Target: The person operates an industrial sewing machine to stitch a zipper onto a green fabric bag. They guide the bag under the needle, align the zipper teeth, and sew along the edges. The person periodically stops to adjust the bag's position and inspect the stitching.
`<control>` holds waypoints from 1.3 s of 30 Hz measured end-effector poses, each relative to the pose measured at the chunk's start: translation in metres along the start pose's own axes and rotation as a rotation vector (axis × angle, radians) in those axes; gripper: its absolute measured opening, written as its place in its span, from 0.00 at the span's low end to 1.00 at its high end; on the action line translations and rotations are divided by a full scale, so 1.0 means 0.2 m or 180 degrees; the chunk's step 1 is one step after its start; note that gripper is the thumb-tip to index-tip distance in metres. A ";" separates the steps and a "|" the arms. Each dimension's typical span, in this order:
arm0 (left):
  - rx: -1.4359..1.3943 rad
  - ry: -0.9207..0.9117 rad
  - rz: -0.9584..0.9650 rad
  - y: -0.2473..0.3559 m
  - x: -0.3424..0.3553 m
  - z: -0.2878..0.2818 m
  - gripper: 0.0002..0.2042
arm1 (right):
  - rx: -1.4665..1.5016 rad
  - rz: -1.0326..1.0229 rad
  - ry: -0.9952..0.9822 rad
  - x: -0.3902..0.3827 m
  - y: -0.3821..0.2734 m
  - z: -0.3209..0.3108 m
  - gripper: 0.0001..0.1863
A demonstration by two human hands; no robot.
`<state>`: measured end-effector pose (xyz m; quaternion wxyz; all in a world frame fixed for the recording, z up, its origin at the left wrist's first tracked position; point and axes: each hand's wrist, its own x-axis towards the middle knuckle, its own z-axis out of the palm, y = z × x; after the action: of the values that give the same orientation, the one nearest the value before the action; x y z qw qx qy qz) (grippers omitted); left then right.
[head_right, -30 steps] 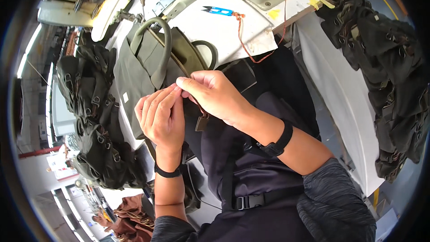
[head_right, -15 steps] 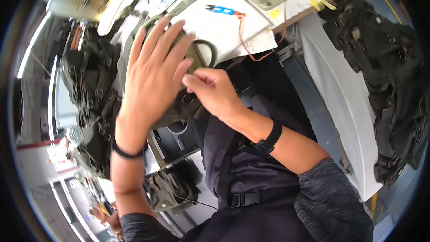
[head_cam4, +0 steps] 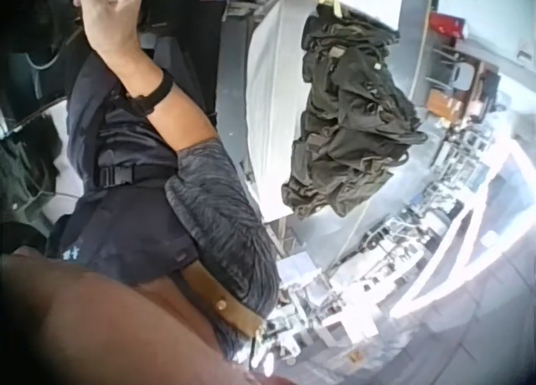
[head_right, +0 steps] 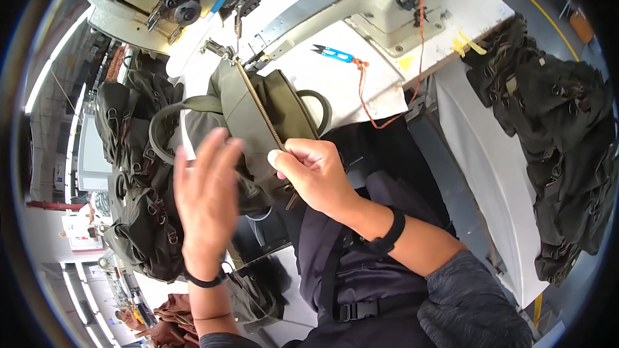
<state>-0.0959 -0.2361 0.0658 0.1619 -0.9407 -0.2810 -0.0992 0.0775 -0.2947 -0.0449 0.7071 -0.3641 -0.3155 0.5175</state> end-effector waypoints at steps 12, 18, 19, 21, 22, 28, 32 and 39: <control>-0.0216 0.0167 -0.0330 0.11 -0.03 0.17 0.26 | -0.0093 0.0364 -0.0144 -0.02 -0.13 0.04 0.18; -0.0145 0.0096 -0.0403 0.07 0.04 0.18 0.26 | -0.0101 0.0308 -0.0147 0.06 -0.08 0.01 0.18; -0.0124 0.0065 -0.0403 0.06 0.05 0.18 0.26 | -0.0074 0.0312 -0.0183 0.08 -0.07 0.00 0.18; -0.0093 0.0010 -0.0411 0.05 0.08 0.19 0.25 | -0.0018 0.0317 -0.0254 0.12 -0.07 -0.02 0.18; -0.0077 -0.0016 -0.0413 0.04 0.10 0.19 0.25 | -0.0025 0.0318 -0.0256 0.14 -0.07 -0.02 0.18; -0.0001 0.0012 -0.0413 -0.01 0.16 0.23 0.26 | 0.0259 0.0456 -0.0270 0.24 -0.04 -0.02 0.18; -0.0138 -0.0041 -0.0476 -0.03 0.18 0.21 0.24 | 0.0234 0.0485 -0.0273 0.27 -0.05 0.00 0.18; -0.0317 -0.0014 -0.0421 -0.07 0.22 0.23 0.23 | 0.0187 0.0330 -0.0270 0.35 -0.03 0.01 0.19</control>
<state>-0.0635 -0.1865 0.0399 0.1074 -0.9272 -0.3376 -0.1214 0.0983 -0.2286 -0.0340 0.6757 -0.3369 -0.3105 0.5775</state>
